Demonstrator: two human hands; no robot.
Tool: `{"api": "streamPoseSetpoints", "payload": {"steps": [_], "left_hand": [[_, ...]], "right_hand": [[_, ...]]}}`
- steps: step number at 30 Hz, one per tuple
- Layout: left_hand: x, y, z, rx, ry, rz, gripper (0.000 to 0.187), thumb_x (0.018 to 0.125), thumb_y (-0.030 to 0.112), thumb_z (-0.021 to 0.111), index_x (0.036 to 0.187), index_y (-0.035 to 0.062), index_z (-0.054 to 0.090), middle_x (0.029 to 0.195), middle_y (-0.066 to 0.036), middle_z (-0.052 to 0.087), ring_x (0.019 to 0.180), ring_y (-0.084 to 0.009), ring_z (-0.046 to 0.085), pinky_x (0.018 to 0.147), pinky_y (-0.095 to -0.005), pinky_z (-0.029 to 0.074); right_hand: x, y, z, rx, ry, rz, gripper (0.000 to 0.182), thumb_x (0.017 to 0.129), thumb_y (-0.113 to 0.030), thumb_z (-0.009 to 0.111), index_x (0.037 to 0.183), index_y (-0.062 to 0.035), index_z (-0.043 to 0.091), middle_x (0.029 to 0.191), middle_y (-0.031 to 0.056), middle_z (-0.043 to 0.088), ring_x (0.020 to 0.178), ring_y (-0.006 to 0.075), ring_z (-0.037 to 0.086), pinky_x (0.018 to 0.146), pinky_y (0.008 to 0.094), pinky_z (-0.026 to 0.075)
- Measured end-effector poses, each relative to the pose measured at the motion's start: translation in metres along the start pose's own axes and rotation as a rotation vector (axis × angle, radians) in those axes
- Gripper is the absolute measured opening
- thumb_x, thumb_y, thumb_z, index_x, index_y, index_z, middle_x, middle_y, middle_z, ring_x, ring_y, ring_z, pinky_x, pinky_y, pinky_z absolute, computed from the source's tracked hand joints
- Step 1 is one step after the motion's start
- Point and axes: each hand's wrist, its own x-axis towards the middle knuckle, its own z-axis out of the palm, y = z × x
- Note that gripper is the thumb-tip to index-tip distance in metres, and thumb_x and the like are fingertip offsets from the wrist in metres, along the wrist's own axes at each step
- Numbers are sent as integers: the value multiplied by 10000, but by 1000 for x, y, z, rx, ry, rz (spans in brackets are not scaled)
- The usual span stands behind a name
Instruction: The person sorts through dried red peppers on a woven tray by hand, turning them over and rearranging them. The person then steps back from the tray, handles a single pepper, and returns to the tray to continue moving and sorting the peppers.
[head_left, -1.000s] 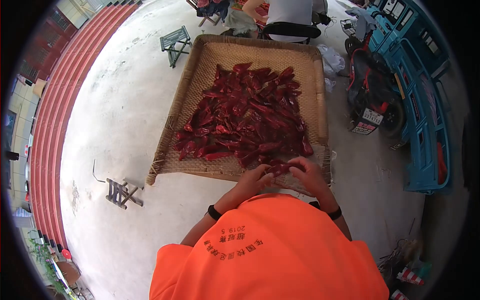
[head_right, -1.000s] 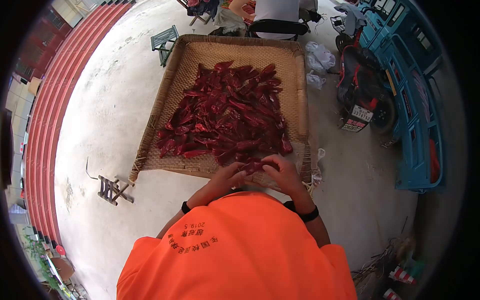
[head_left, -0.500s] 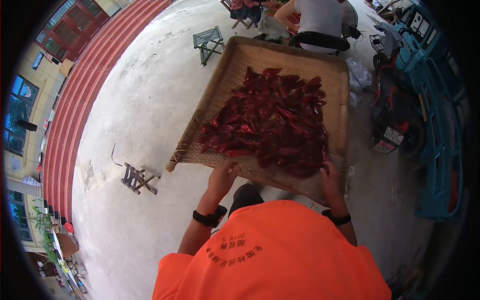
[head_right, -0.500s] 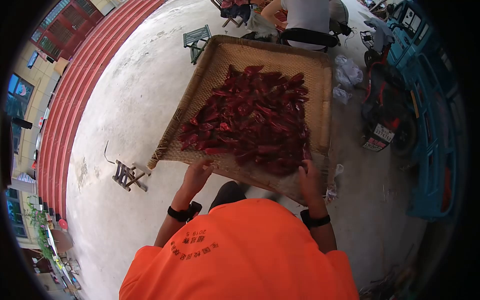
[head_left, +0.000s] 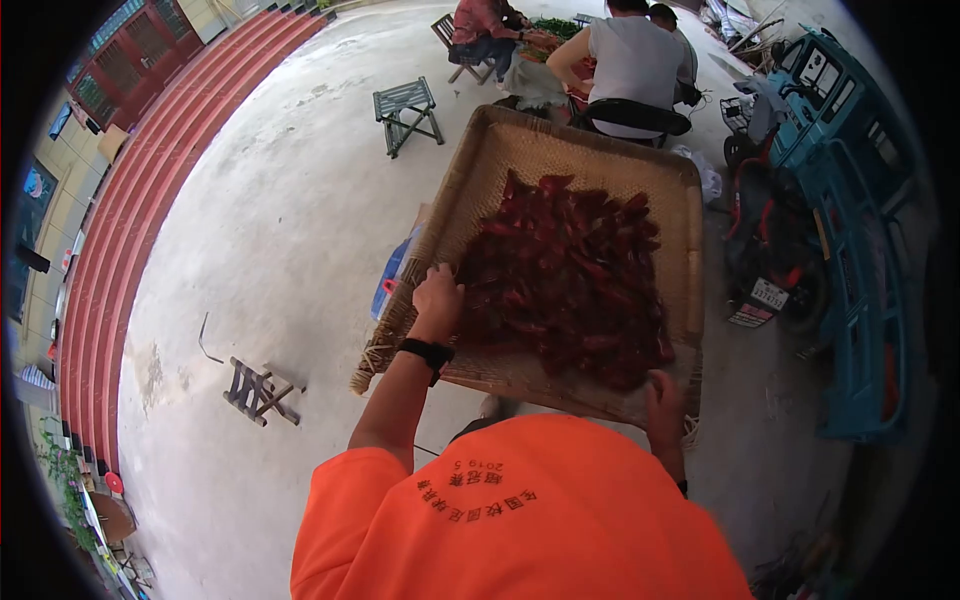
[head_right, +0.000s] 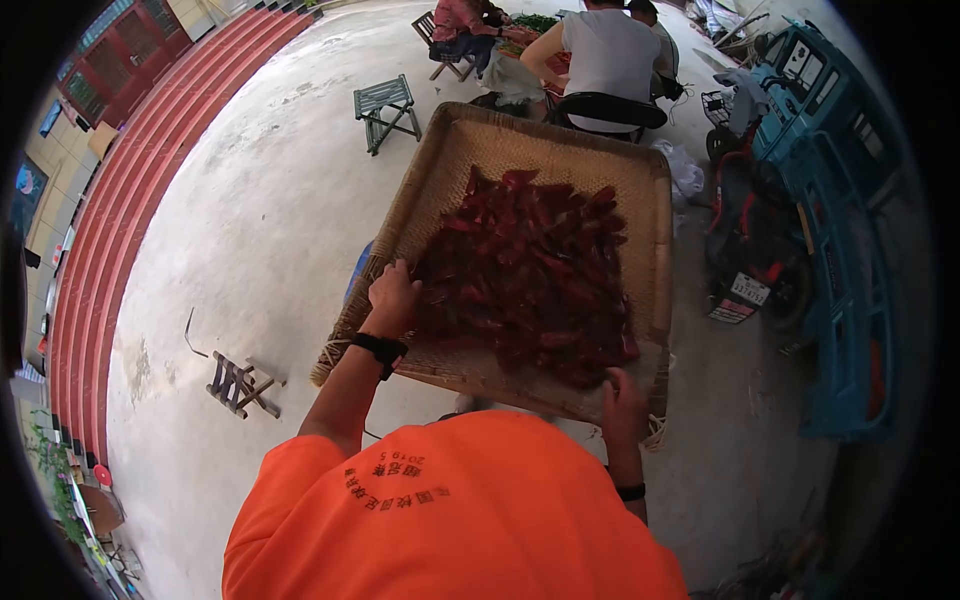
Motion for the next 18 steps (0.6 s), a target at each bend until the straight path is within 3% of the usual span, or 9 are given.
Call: {"api": "streamPoseSetpoints", "payload": {"steps": [4,7,10,11,13,16,18], "left_hand": [[7,-4,-10,-26,29,-74,290,873,286,628,1060,65,603,1047,-170,619,948,-368,654,804,-506,520],[-10,-6,-28,-299,97,-38,292,880,260,620,1082,49,608,972,-177,655,921,-346,664,786,-487,516],[-34,-3,-23,-712,-21,115,281,895,222,612,1095,25,613,907,-180,675,826,-288,684,701,-425,529],[-49,11,-36,-855,-255,64,249,968,197,570,1134,16,609,821,-67,659,718,-127,660,591,-263,516],[-71,32,-44,-1064,-500,46,262,982,211,550,1144,10,599,873,-65,661,699,-114,654,576,-246,510],[-91,48,-32,-1066,-635,205,292,985,217,550,1188,11,582,892,-62,655,710,-120,660,568,-249,512],[-98,53,-30,-1141,-776,115,303,987,225,548,1202,15,581,913,-65,646,769,-136,661,611,-262,521]], "right_hand": [[-3,-19,1,-2,-53,95,236,906,-116,616,1139,-96,645,988,79,694,795,192,656,729,331,518],[-11,-11,5,113,-92,203,246,904,-118,628,1147,-85,641,995,62,689,800,150,642,731,302,514],[-3,-45,5,350,-162,249,284,904,-111,638,1185,-77,623,1041,49,663,851,117,618,749,273,504],[1,-56,9,424,-217,230,300,902,-104,642,1199,-73,614,1069,48,649,871,109,608,758,267,500],[10,-90,14,568,-322,186,334,897,-87,648,1227,-70,596,1115,48,622,905,100,595,774,262,496],[23,-131,22,712,-465,75,349,886,-65,659,1229,-62,588,1157,50,591,929,94,592,783,258,496],[30,-127,38,722,-566,-55,306,881,-61,669,1181,-48,609,1170,52,578,919,85,600,771,244,497]]}}
